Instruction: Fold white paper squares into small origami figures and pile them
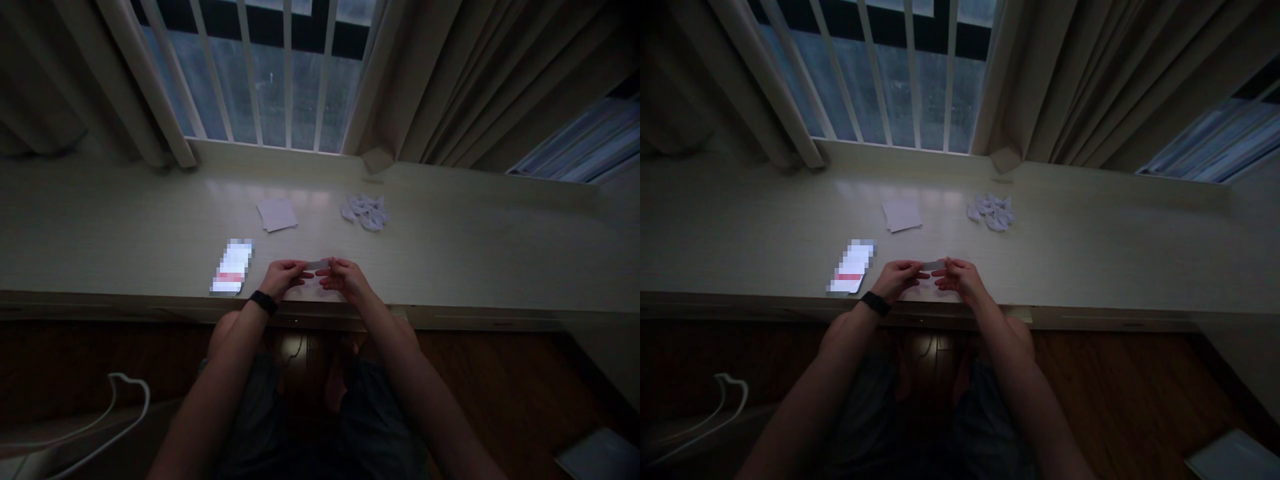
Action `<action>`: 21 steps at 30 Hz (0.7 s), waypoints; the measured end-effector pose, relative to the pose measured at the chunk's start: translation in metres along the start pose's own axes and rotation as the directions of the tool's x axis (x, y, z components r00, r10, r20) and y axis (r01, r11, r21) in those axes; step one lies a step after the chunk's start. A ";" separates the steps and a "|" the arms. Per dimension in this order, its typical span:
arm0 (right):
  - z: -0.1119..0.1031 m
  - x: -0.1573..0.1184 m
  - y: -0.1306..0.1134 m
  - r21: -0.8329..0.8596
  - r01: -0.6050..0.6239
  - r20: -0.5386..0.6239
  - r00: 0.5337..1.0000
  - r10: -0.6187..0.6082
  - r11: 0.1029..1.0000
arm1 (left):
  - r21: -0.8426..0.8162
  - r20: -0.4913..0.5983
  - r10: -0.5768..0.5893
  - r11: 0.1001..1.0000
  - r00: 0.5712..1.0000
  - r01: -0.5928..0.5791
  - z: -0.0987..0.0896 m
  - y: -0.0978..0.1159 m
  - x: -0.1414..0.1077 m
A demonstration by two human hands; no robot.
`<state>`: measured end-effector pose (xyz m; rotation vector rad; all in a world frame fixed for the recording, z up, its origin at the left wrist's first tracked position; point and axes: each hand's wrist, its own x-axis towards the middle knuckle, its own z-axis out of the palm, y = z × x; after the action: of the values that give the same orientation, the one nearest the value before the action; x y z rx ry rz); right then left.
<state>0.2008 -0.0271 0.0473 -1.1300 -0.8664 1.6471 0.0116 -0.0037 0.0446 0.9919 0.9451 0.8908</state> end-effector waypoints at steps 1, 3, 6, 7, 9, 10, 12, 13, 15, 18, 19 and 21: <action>0.000 0.000 0.000 -0.030 0.013 0.002 1.000 -0.013 0.999 | -0.001 0.009 -0.002 1.000 1.000 0.002 -0.001 0.000 0.000; -0.001 0.001 0.000 -0.091 0.046 -0.005 0.999 -0.047 0.995 | 0.003 0.011 -0.004 1.000 1.000 0.004 -0.002 0.001 0.000; -0.003 0.002 0.003 -0.148 0.099 -0.017 0.995 -0.103 0.984 | 0.002 0.007 -0.006 1.000 1.000 0.006 -0.003 0.002 0.000; -0.003 0.003 0.004 -0.164 0.116 -0.024 0.992 -0.122 0.980 | 0.003 0.001 -0.012 1.000 1.000 0.012 -0.003 0.002 -0.001; -0.004 0.003 0.005 -0.214 0.157 -0.052 0.984 -0.172 0.964 | 0.024 -0.006 -0.030 0.999 1.000 0.030 -0.004 0.002 -0.002; -0.004 0.003 0.005 -0.251 0.181 -0.068 0.977 -0.204 0.951 | 0.053 -0.008 -0.038 0.998 0.999 0.039 -0.004 0.002 -0.002; -0.005 0.002 0.005 -0.329 0.232 -0.095 0.956 -0.277 0.915 | 0.149 0.004 -0.049 0.988 0.999 0.048 -0.004 0.002 -0.004; -0.005 0.002 0.005 -0.361 0.253 -0.104 0.945 -0.309 0.898 | 0.200 0.018 -0.049 0.979 0.999 0.044 -0.004 0.003 -0.004; -0.004 0.002 0.005 -0.397 0.261 -0.115 0.937 -0.330 0.880 | 0.271 0.044 -0.032 0.962 0.999 0.019 -0.004 0.003 -0.005; 0.000 0.003 0.009 -0.377 0.239 -0.138 0.941 -0.310 0.895 | 0.339 0.031 0.038 0.940 0.999 -0.047 -0.003 0.003 -0.002; 0.001 0.004 0.010 -0.352 0.237 -0.139 0.943 -0.301 0.905 | 0.370 0.005 0.069 0.927 0.998 -0.066 -0.003 0.002 -0.001; 0.004 0.006 0.014 -0.299 0.237 -0.113 0.953 -0.281 0.924 | 0.421 -0.054 0.122 0.903 0.991 -0.088 -0.002 0.000 0.002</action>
<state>0.1920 -0.0261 0.0345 -1.2567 -1.1238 1.2273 0.0105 -0.0013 0.0433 1.3936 1.1895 0.8377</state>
